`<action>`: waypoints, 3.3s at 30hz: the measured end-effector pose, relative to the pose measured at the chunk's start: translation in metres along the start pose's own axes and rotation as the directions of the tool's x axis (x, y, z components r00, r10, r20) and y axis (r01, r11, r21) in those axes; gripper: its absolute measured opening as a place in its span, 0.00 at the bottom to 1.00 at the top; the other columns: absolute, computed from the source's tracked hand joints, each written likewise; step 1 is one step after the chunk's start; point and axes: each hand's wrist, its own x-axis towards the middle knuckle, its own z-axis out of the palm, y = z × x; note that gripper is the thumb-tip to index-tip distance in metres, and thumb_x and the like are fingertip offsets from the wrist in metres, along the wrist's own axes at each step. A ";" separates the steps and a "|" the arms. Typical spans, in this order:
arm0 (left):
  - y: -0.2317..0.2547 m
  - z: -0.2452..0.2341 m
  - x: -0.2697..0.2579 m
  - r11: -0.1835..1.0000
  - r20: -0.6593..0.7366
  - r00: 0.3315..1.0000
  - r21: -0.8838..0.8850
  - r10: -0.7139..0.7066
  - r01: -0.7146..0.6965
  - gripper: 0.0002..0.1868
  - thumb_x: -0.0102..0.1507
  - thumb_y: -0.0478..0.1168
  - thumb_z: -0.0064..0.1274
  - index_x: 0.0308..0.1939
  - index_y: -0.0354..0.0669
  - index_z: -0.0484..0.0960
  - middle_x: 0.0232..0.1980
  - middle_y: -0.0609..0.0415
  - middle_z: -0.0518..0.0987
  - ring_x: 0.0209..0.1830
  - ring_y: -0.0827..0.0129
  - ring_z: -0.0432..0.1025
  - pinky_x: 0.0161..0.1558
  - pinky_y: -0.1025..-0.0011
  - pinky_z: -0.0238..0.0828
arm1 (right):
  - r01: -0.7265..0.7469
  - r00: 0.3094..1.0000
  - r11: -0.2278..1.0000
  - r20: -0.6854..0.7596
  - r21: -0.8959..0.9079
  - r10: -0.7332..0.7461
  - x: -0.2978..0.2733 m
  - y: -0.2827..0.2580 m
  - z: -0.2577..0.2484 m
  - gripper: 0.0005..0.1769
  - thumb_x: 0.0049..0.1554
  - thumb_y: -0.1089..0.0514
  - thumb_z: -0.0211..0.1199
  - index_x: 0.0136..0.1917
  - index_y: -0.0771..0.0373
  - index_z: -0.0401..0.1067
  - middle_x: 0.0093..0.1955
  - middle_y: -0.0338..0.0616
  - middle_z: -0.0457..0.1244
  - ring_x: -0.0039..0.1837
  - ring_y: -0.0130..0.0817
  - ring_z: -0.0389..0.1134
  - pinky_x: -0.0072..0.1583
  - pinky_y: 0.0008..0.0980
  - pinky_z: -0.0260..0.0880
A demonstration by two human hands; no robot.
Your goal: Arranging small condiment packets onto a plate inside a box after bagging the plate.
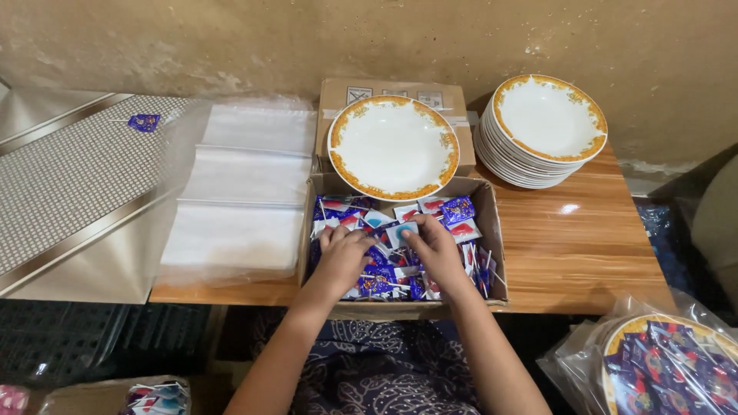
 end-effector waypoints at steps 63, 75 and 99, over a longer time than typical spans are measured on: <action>0.042 -0.087 -0.028 0.561 -0.099 0.994 -0.826 -0.036 -0.062 0.08 0.65 0.37 0.60 0.43 0.35 0.88 0.31 0.46 0.85 0.35 0.63 0.81 0.44 0.67 0.77 | 0.198 0.922 0.947 -0.375 0.253 -0.093 0.011 0.034 -0.016 0.14 0.69 0.59 0.47 0.68 0.57 0.57 0.35 0.40 0.60 0.29 0.24 0.62 0.32 0.22 0.62; 0.021 -0.065 -0.021 0.810 -0.482 0.863 -0.560 -0.150 -0.172 0.08 0.66 0.39 0.57 0.45 0.46 0.90 0.34 0.52 0.85 0.37 0.59 0.81 0.41 0.69 0.77 | 0.066 0.919 0.464 -0.127 -0.883 -0.372 0.049 -0.052 -0.033 0.02 0.56 0.50 0.71 0.45 0.42 0.80 0.35 0.28 0.67 0.43 0.31 0.71 0.47 0.28 0.72; 0.011 -0.045 -0.016 0.879 -0.567 0.803 -0.461 -0.182 -0.126 0.07 0.64 0.40 0.58 0.44 0.57 0.89 0.33 0.61 0.78 0.35 0.67 0.76 0.41 0.72 0.75 | 0.090 0.967 0.616 -0.079 -0.783 -0.241 0.122 -0.040 -0.001 0.04 0.58 0.58 0.67 0.48 0.58 0.78 0.40 0.47 0.71 0.43 0.48 0.74 0.48 0.45 0.74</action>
